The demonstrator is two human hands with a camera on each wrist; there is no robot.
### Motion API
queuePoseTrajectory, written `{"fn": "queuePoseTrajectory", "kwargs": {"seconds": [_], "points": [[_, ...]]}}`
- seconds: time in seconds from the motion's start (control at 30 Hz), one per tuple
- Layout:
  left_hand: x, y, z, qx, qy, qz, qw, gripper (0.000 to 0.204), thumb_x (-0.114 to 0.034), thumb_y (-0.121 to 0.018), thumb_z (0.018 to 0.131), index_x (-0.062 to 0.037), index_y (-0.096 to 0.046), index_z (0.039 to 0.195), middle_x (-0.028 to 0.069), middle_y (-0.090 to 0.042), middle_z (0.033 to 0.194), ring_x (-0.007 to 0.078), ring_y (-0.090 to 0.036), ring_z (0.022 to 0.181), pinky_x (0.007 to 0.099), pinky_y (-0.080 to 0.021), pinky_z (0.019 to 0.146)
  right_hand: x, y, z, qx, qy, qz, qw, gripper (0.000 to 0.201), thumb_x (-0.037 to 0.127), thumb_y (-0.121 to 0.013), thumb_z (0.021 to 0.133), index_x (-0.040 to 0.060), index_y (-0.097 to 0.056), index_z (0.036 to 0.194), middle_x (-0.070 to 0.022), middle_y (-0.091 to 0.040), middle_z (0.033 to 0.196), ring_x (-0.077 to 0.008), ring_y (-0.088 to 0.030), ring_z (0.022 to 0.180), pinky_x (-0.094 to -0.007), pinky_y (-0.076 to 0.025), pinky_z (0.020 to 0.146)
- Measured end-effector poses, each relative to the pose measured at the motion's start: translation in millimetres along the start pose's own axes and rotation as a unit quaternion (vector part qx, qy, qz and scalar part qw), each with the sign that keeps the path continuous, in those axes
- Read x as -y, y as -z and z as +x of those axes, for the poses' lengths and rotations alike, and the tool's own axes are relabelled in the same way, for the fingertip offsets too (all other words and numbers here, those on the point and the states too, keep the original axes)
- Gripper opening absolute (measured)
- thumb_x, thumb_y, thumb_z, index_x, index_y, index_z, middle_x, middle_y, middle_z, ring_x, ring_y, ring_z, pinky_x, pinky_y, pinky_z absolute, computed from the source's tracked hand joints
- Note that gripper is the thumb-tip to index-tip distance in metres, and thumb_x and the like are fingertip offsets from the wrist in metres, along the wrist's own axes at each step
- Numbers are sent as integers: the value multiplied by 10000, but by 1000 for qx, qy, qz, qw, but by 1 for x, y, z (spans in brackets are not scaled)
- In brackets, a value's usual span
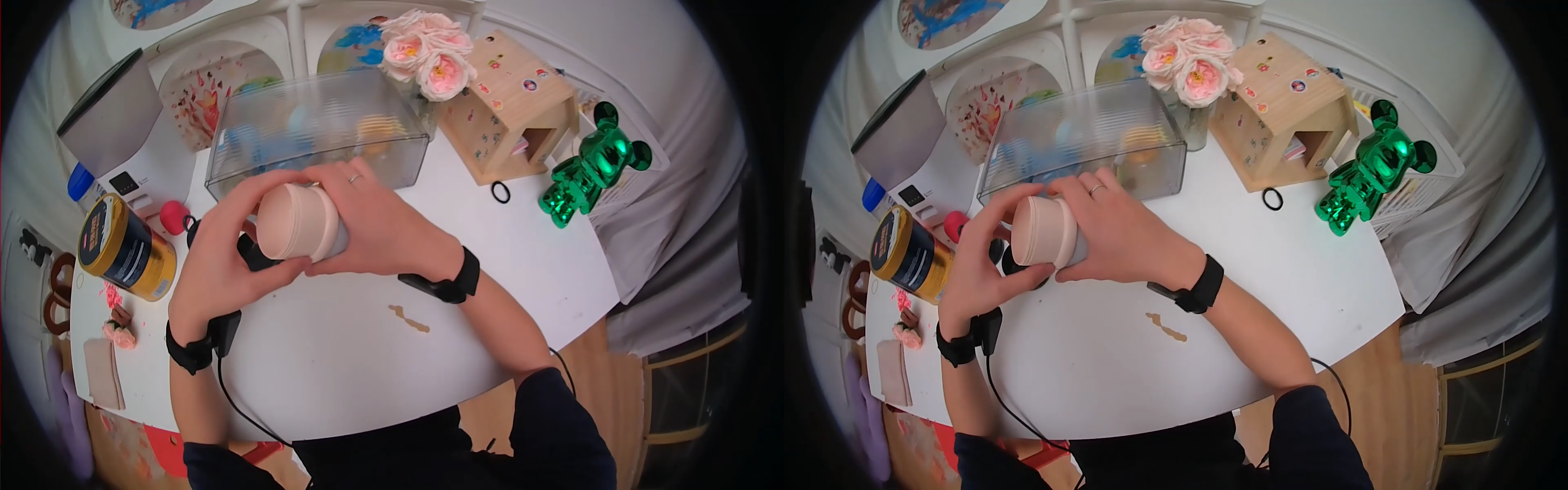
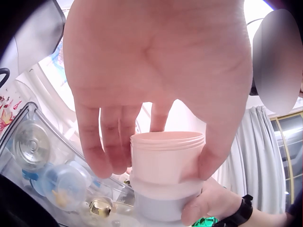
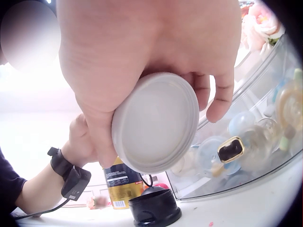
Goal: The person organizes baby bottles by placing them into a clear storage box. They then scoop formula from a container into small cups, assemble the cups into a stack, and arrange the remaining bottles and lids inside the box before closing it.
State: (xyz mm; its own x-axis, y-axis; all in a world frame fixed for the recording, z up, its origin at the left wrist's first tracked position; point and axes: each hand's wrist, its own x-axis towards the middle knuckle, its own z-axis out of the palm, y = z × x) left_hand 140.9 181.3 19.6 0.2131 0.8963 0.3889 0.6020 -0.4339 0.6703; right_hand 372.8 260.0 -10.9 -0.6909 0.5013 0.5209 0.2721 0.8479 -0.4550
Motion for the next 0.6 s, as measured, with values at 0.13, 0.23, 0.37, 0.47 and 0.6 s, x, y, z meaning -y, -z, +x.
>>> {"fn": "queuePoseTrajectory", "kwargs": {"seconds": [0.13,0.23,0.37,0.47,0.6], "points": [[-12,11,0,14,104,61,993,813,-292,-984,703,-62,-651,1409,42,-766,1092,141,-715,960,275,-549,749,2,-3,1,30,-10,31,999,987,334,-1013,703,45,-499,1495,-164,-605,1443,-400,-509,1343,-481,-485,1126],[-12,14,4,43,175,104,978,844,-285,-987,716,-62,-628,1446,58,-766,1129,148,-719,989,281,-552,768,4,-4,2,45,-35,42,997,1000,320,-1014,709,58,-489,1519,-160,-601,1473,-386,-525,1364,-471,-493,1135],[-4,6,-6,19,28,33,999,996,-262,-994,710,-85,-533,1574,111,-701,1363,205,-691,1190,328,-559,916,9,-1,4,57,-74,57,994,1027,301,-1020,700,50,-468,1529,-172,-602,1448,-369,-581,1307,-451,-504,1120],[7,7,-3,64,-73,-6,995,1088,-201,-981,678,-113,-471,1636,110,-591,1545,254,-608,1367,375,-512,1082,6,-1,2,53,-68,77,993,1054,270,-1023,697,60,-441,1550,-174,-603,1413,-361,-607,1282,-448,-507,1112],[1,18,-3,56,-26,25,998,888,-213,-964,681,-94,-604,1484,97,-696,1369,209,-719,1151,331,-584,918,4,-5,2,52,-36,93,994,1042,223,-1007,722,65,-416,1567,-185,-597,1423,-381,-587,1316,-452,-509,1108]]}}
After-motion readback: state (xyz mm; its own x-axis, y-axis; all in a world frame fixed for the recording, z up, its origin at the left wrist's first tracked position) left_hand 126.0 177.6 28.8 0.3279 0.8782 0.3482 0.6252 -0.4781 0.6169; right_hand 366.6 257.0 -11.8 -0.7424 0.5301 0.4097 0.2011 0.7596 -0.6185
